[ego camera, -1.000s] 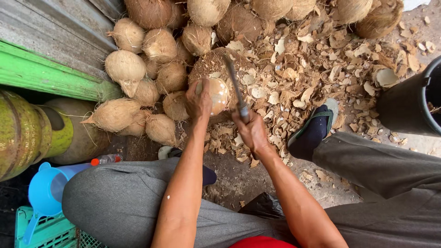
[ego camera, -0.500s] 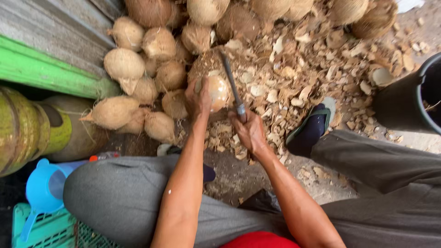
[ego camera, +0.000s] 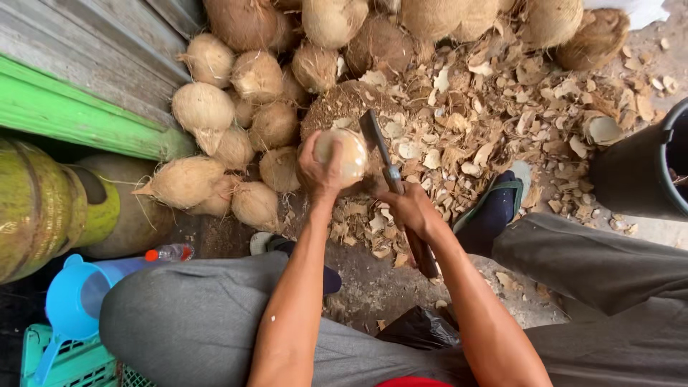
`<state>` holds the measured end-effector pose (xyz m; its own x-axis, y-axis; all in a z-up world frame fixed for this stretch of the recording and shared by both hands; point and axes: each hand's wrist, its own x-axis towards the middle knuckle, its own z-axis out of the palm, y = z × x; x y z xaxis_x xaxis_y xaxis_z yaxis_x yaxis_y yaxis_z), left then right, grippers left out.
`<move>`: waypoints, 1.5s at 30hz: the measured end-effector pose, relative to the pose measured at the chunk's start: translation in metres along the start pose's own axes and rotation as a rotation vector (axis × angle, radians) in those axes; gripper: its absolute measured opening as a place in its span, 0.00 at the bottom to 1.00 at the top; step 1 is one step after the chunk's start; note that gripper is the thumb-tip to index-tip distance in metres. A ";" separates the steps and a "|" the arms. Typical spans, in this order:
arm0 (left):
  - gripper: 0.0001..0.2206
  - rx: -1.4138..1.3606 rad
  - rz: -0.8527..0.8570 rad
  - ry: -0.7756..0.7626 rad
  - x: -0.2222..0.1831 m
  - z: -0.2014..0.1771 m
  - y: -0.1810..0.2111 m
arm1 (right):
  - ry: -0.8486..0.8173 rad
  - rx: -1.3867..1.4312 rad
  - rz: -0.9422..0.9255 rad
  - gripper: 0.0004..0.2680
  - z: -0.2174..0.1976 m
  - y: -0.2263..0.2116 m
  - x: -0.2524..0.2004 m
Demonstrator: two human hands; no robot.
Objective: The person sits on the ground and uses a machete to peel the husk off a coconut. They rotate the coconut by hand and strike the husk repeatedly until it is removed, then place the peeled coconut into a green crate.
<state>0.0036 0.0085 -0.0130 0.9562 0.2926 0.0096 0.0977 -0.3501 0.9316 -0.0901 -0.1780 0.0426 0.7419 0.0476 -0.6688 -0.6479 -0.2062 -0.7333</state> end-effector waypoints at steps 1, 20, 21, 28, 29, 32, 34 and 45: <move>0.33 0.024 0.145 -0.058 0.007 0.001 0.000 | 0.071 -0.054 -0.049 0.14 0.000 -0.004 0.003; 0.18 0.210 -0.095 0.040 0.009 0.026 -0.014 | 0.322 -0.133 -0.363 0.13 0.018 0.046 0.003; 0.18 0.179 -0.158 0.026 0.008 0.026 -0.013 | 0.378 -0.160 -0.396 0.13 0.019 0.049 0.004; 0.20 0.115 -0.183 -0.002 0.000 0.009 0.011 | 0.181 -0.075 -0.176 0.07 0.029 0.046 0.004; 0.21 0.107 -0.177 0.004 0.005 0.006 0.012 | 0.193 -0.048 -0.221 0.05 0.028 0.042 0.007; 0.22 0.020 -0.065 -0.029 0.002 0.003 -0.008 | 0.225 -0.053 -0.352 0.11 0.021 0.050 0.005; 0.23 0.029 -0.030 -0.054 0.000 0.004 -0.027 | 0.264 -0.043 -0.394 0.15 0.019 0.057 0.005; 0.26 -0.115 -0.172 0.007 0.004 -0.012 -0.038 | 0.151 -0.029 -0.257 0.13 0.053 0.071 0.011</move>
<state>0.0003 0.0332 -0.0439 0.9261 0.3455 -0.1515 0.2272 -0.1903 0.9551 -0.1375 -0.1404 -0.0232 0.8999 -0.0435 -0.4340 -0.4315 -0.2343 -0.8712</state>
